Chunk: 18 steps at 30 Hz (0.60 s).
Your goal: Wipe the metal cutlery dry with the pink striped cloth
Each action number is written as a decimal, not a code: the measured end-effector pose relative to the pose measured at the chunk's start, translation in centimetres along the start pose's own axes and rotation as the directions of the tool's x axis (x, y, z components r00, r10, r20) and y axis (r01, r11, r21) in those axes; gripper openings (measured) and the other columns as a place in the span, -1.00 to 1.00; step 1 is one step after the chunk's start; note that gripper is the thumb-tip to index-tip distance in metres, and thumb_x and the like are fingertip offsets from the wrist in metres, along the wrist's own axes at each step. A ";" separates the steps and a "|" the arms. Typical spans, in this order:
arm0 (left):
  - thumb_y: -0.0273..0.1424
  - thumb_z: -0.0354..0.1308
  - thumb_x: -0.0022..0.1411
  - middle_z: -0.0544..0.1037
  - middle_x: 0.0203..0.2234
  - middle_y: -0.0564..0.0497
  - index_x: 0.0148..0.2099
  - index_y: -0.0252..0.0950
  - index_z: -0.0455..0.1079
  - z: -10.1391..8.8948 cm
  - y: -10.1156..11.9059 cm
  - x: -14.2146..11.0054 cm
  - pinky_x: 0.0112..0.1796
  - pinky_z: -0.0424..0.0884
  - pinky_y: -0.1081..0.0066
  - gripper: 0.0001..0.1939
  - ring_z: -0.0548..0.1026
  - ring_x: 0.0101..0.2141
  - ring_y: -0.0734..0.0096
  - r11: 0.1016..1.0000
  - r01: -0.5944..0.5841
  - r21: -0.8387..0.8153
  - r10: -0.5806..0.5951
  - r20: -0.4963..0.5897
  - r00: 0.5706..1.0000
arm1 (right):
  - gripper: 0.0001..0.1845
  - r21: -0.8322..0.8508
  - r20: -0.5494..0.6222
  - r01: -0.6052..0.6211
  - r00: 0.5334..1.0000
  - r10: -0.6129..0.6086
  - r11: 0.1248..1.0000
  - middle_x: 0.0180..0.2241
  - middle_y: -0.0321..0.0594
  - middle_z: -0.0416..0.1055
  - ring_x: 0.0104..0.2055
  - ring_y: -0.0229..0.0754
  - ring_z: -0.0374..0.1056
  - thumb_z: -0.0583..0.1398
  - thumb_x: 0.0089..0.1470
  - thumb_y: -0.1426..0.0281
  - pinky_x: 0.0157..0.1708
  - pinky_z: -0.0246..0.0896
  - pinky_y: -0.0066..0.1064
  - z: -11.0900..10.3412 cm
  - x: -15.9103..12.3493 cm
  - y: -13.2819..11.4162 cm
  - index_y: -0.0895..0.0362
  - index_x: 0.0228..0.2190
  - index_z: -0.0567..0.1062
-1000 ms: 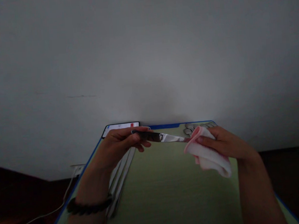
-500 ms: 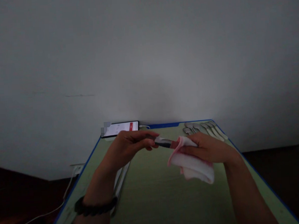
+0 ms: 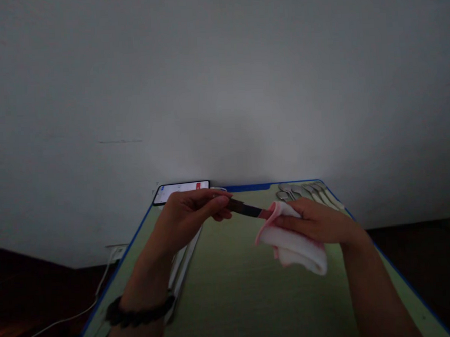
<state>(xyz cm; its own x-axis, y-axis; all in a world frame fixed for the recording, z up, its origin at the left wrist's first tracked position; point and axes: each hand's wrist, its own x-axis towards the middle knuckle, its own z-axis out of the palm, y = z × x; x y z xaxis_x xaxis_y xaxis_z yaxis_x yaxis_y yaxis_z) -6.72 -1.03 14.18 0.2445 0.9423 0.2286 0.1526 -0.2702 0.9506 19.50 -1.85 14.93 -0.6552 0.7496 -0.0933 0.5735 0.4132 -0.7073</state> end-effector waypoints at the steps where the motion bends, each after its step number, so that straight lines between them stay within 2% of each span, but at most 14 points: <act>1: -0.39 0.22 0.12 0.61 -0.57 0.01 -0.25 -0.29 0.54 -0.1 0.1 -0.1 -0.44 0.45 0.49 -0.86 0.53 -0.53 0.43 1.000 -0.003 -0.003 0.003 -0.008 1.000 | -0.55 -0.002 -0.005 0.004 1.000 -0.004 1.000 -0.43 -0.27 0.44 -0.46 -0.31 0.30 -0.04 0.17 0.10 -0.50 0.13 -0.52 -0.1 -0.1 0.1 0.13 -0.20 0.46; 10: -0.41 0.23 0.12 0.61 -0.58 0.02 -0.26 -0.25 0.55 -0.4 -0.2 -0.1 -0.45 0.46 0.48 -0.88 0.54 -0.54 0.42 1.000 -0.013 -0.016 0.013 -0.009 1.000 | -0.56 -0.043 -0.008 -0.001 1.000 0.001 0.999 -0.43 -0.26 0.44 -0.47 -0.32 0.30 -0.02 0.16 0.09 -0.51 0.14 -0.53 -0.2 -0.4 0.6 0.15 -0.24 0.46; 18: -0.41 0.23 0.11 0.60 -0.60 0.04 -0.25 -0.26 0.55 -0.4 -0.1 -0.1 -0.47 0.45 0.51 -0.87 0.52 -0.55 0.45 0.999 -0.033 0.003 0.033 -0.002 0.999 | -0.52 -0.037 0.005 -0.013 1.000 0.013 0.999 -0.53 -0.27 0.41 -0.55 -0.35 0.24 -0.04 0.16 0.07 -0.58 0.07 -0.54 -0.1 -0.4 0.5 0.19 -0.39 0.45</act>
<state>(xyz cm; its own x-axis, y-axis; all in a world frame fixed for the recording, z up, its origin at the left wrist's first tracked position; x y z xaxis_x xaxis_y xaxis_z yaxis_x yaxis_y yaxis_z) -7.12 -1.05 14.17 0.2473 0.9334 0.2601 0.1470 -0.3014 0.9421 20.10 -1.91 14.74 -0.6500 0.7526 -0.1058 0.5997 0.4224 -0.6796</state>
